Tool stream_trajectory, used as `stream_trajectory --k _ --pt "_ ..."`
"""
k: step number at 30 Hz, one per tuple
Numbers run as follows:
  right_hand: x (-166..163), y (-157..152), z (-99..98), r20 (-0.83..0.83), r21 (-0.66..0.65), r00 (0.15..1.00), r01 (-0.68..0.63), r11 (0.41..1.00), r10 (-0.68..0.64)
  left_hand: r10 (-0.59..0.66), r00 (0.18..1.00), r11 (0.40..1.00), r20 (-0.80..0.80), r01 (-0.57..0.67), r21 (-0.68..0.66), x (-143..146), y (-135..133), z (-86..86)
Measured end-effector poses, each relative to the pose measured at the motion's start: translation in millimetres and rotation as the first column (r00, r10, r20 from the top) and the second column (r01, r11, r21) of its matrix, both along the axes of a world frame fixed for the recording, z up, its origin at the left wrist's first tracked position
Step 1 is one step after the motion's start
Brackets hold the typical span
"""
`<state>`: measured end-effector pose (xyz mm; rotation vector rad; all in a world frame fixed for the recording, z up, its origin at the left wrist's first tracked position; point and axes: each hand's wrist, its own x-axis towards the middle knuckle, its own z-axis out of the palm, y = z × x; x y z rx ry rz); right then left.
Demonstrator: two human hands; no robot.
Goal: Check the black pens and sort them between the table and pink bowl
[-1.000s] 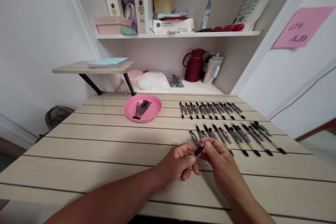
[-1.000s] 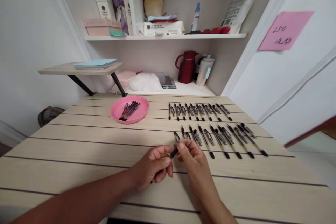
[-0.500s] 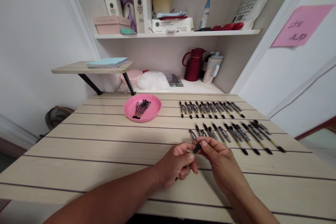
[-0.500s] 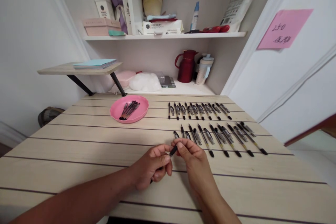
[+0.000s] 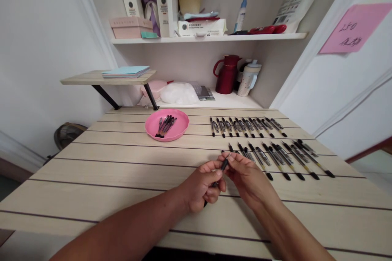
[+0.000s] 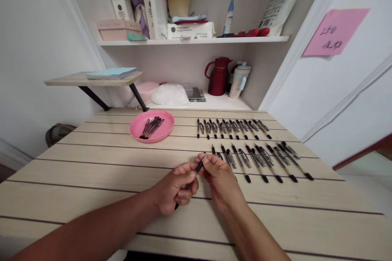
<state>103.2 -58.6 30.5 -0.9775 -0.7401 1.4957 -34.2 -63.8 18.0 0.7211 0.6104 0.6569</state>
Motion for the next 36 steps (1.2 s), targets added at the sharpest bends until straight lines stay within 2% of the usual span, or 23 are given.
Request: stream_trajectory --k 3,7,13,20,23,26,28,30,31,33,36 --pt "-1.7 2.1 0.0 -0.035 -0.029 0.999 -0.015 0.999 0.014 0.006 1.000 1.000 0.003 -0.006 0.009 -0.7 0.3 0.1" --pt "-1.1 2.6 -1.1 0.013 -0.088 0.999 -0.040 0.995 0.041 0.007 1.000 1.000 0.013 -0.007 0.011 -0.4 -2.3 -0.4" --pt "-0.3 4.0 0.9 0.024 -0.002 0.999 0.024 1.000 -0.024 0.004 1.000 1.000 0.019 -0.004 0.007 0.8 -1.6 -2.0" --pt "-0.3 11.8 2.3 0.020 0.027 0.997 0.074 0.997 -0.074 0.013 1.000 1.000 0.021 -0.014 0.017 -0.3 -2.5 -1.8" --pt "7.5 16.8 2.0 0.026 0.069 0.988 0.149 0.986 -0.151 0.016 1.000 1.000 0.026 -0.017 0.009 -0.8 -2.8 -1.7" --pt "19.6 20.9 1.4 0.126 0.112 0.962 0.231 0.967 -0.244 0.031 0.999 0.999 0.021 -0.030 -0.013 -1.4 -1.4 -1.4" --pt "28.9 21.7 -0.2 0.282 0.164 0.931 0.191 0.968 -0.231 0.064 0.998 0.998 0.017 -0.064 -0.024 -2.0 0.0 -0.9" --pt "37.8 20.4 -2.9 0.504 0.220 0.844 0.081 0.972 -0.184 0.099 0.995 0.995 0.012 -0.099 -0.032 -2.5 1.4 -0.5" --pt "41.7 18.9 -4.6 0.622 0.236 0.765 0.019 0.972 -0.166 0.111 0.994 0.993 0.009 -0.110 -0.036 -2.7 1.9 -0.3" --pt "47.6 14.9 -7.9 0.814 0.259 0.554 -0.078 0.963 -0.174 0.124 0.992 0.991 0.005 -0.123 -0.043 -2.8 2.8 -0.1" --pt "51.5 7.9 -11.9 0.932 0.311 0.251 -0.180 0.933 -0.262 0.128 0.992 0.991 0.008 -0.128 -0.049 -2.3 3.2 0.0"
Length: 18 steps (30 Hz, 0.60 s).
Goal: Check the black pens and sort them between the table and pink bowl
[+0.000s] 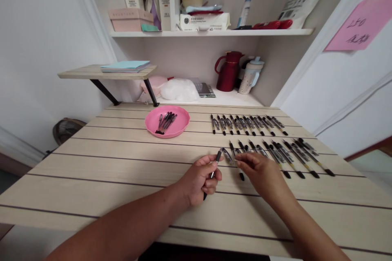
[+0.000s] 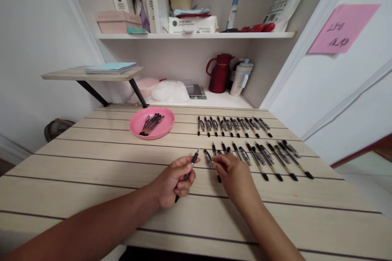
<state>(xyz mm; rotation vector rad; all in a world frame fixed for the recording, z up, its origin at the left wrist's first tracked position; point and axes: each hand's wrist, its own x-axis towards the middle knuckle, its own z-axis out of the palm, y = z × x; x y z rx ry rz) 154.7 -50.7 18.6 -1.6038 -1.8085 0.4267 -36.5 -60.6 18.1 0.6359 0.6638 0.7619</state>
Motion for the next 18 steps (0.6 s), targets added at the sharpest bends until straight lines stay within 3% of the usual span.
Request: stream_trajectory --k 4,8,18 --pt "-2.0 -7.6 -2.5 0.286 0.039 0.958 -0.046 0.998 0.033 0.010 1.000 1.000 0.005 -0.010 -0.007 0.4 -0.3 -0.2" --pt "-7.2 -12.3 -1.2 0.496 0.009 0.868 0.023 1.000 -0.024 0.001 1.000 1.000 0.001 -0.001 -0.004 0.0 -0.4 -0.4" --pt "-18.2 -10.4 -1.1 0.559 -0.012 0.829 0.043 0.999 -0.029 0.004 1.000 1.000 -0.019 -0.004 0.004 -0.2 -0.4 1.0"
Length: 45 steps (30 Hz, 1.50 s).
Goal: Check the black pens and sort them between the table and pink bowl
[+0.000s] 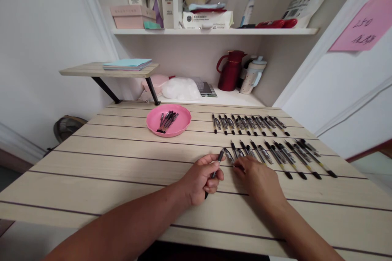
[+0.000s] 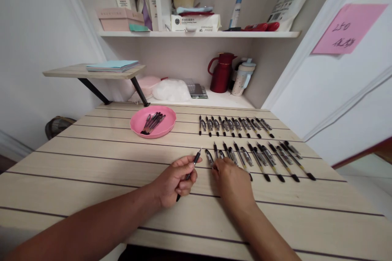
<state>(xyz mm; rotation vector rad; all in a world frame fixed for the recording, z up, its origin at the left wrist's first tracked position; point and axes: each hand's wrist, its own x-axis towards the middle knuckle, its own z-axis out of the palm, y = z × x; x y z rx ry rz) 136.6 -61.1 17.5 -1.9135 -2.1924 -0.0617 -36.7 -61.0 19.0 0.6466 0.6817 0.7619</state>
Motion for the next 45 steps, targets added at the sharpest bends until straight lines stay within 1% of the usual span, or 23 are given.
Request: stream_trajectory --k 3,5,7,9,12,14,17,20,23,25,27,29,30,32,34,36,42,45 --pt "-0.7 1.8 -1.6 0.004 0.015 1.000 0.008 1.000 -0.008 0.015 0.999 0.999 -0.029 -0.014 0.032 1.5 -0.5 0.1" --pt "0.2 0.8 -1.7 0.007 0.025 1.000 0.017 1.000 -0.018 0.047 0.997 0.998 -0.067 -0.043 0.055 3.1 -1.2 -0.5" --pt "2.8 -3.0 -1.2 0.002 0.034 1.000 0.027 0.999 -0.027 0.100 0.991 0.994 -0.090 -0.095 0.062 4.8 -1.8 -1.8" --pt "6.8 -9.7 -0.6 -0.012 0.041 0.999 0.035 0.999 -0.034 0.164 0.983 0.985 -0.080 -0.158 0.072 6.2 -1.5 -3.4" --pt "13.6 -23.3 -1.3 -0.038 0.041 0.999 0.038 0.998 -0.037 0.236 0.967 0.965 -0.097 -0.221 0.144 7.0 2.3 -5.3" --pt "17.0 -32.5 -3.3 -0.054 0.032 0.998 0.030 0.999 -0.028 0.274 0.943 0.948 -0.190 -0.232 0.220 7.0 7.2 -5.4" --pt "19.3 -43.1 -8.9 -0.089 0.023 0.996 0.025 0.999 -0.022 0.332 0.871 0.924 -0.364 -0.222 0.312 7.9 16.9 -4.5" --pt "19.4 -48.8 -16.7 -0.147 0.017 0.989 0.010 1.000 -0.008 0.328 0.779 0.923 -0.535 -0.145 0.356 11.3 29.0 -5.0" --pt "19.2 -50.6 -24.5 -0.183 0.030 0.983 -0.010 0.999 0.016 0.290 0.647 0.924 -0.705 0.004 0.384 17.8 43.1 -6.6" --pt "19.5 -50.7 -28.0 -0.197 0.051 0.980 -0.015 0.999 0.025 0.288 0.541 0.904 -0.790 0.119 0.411 23.4 52.0 -6.4" --pt "20.0 -50.7 -29.3 -0.215 0.054 0.976 -0.018 0.998 0.029 0.328 0.426 0.862 -0.843 0.229 0.452 29.4 59.1 -4.4" --pt "20.6 -50.7 -28.9 -0.232 0.040 0.972 -0.020 0.999 0.029 0.400 0.303 0.799 -0.865 0.346 0.491 35.0 64.1 -1.5" --pt "20.8 -50.9 -28.3 -0.239 0.032 0.971 -0.021 0.999 0.028 0.431 0.254 0.769 -0.866 0.398 0.500 37.4 65.8 -0.2" --pt "21.0 -51.4 -27.1 -0.250 0.022 0.968 -0.023 1.000 0.027 0.475 0.193 0.721 -0.859 0.474 0.505 41.0 68.0 1.5" --pt "20.8 -51.8 -26.2 -0.261 0.021 0.965 -0.024 0.999 0.029 0.494 0.174 0.700 -0.852 0.502 0.508 43.0 69.3 1.5" --pt "20.5 -52.2 -25.9 -0.269 0.031 0.962 -0.028 0.999 0.035 0.497 0.167 0.697 -0.852 0.509 0.506 43.9 70.1 0.7" --pt "20.2 -53.9 -27.1 -0.295 0.051 0.955 -0.030 0.998 0.043 0.471 0.168 0.714 -0.866 0.504 0.486 43.3 69.9 -0.4" --pt "21.4 -51.5 -23.1 -0.291 0.032 0.955 -0.045 0.999 0.052 0.455 0.190 0.728 -0.870 0.483 0.486 41.8 68.3 0.3"
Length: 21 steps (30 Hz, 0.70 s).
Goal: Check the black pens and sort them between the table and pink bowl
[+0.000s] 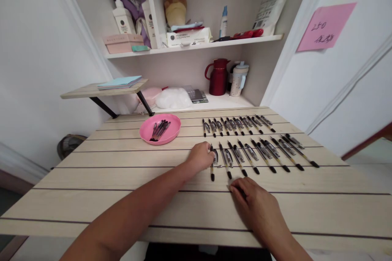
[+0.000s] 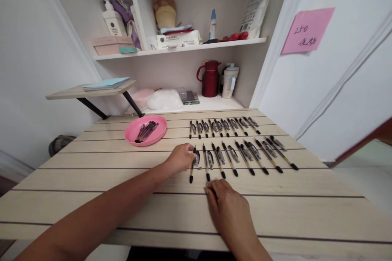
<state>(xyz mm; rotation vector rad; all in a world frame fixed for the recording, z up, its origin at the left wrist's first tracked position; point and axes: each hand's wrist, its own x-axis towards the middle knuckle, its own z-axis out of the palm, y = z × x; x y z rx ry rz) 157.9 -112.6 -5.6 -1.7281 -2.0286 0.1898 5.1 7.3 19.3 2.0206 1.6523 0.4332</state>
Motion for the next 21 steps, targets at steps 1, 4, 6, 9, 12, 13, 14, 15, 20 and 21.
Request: stream_trajectory --k 1,4,6,9,12,13,14,15,20,21 --pt "0.3 2.4 3.2 0.012 -0.007 1.000 -0.005 1.000 0.005 0.004 1.000 1.000 0.019 -0.004 -0.008 -0.4 -0.5 0.3" --pt "-0.7 15.1 17.6 0.077 -0.009 0.997 -0.011 1.000 0.011 0.011 0.998 1.000 0.058 -0.010 -0.028 -0.3 -1.4 1.0" --pt "-3.7 26.4 28.2 0.133 -0.018 0.991 -0.013 1.000 0.016 0.010 0.999 1.000 0.043 -0.008 -0.028 0.9 -1.1 1.3" --pt "-10.6 41.5 37.4 0.210 -0.066 0.977 -0.025 0.998 0.038 0.000 1.000 1.000 -0.006 0.000 0.014 3.0 0.5 0.8" --pt "-16.2 50.2 35.1 0.259 -0.091 0.964 -0.035 0.995 0.057 -0.011 0.999 0.998 -0.035 0.013 0.056 3.8 2.4 -1.5" --pt "-17.2 51.6 32.9 0.267 -0.087 0.962 -0.037 0.996 0.059 -0.013 0.999 0.998 -0.040 0.016 0.061 3.8 2.9 -2.6" --pt "-17.8 52.4 30.5 0.273 -0.078 0.960 -0.038 0.996 0.058 -0.015 0.999 0.998 -0.044 0.018 0.066 3.6 3.3 -3.8" --pt "-18.1 52.7 28.5 0.278 -0.066 0.959 -0.038 0.997 0.055 -0.016 0.999 0.997 -0.047 0.020 0.074 3.3 3.7 -5.0" --pt "-18.5 50.9 26.9 0.295 -0.051 0.955 -0.012 0.999 0.027 -0.007 0.998 0.992 -0.055 0.013 0.122 3.1 3.2 -8.4" --pt "-18.9 50.3 27.7 0.287 -0.055 0.958 -0.008 0.998 0.024 0.000 0.999 0.992 -0.054 0.007 0.123 3.3 2.7 -8.5"
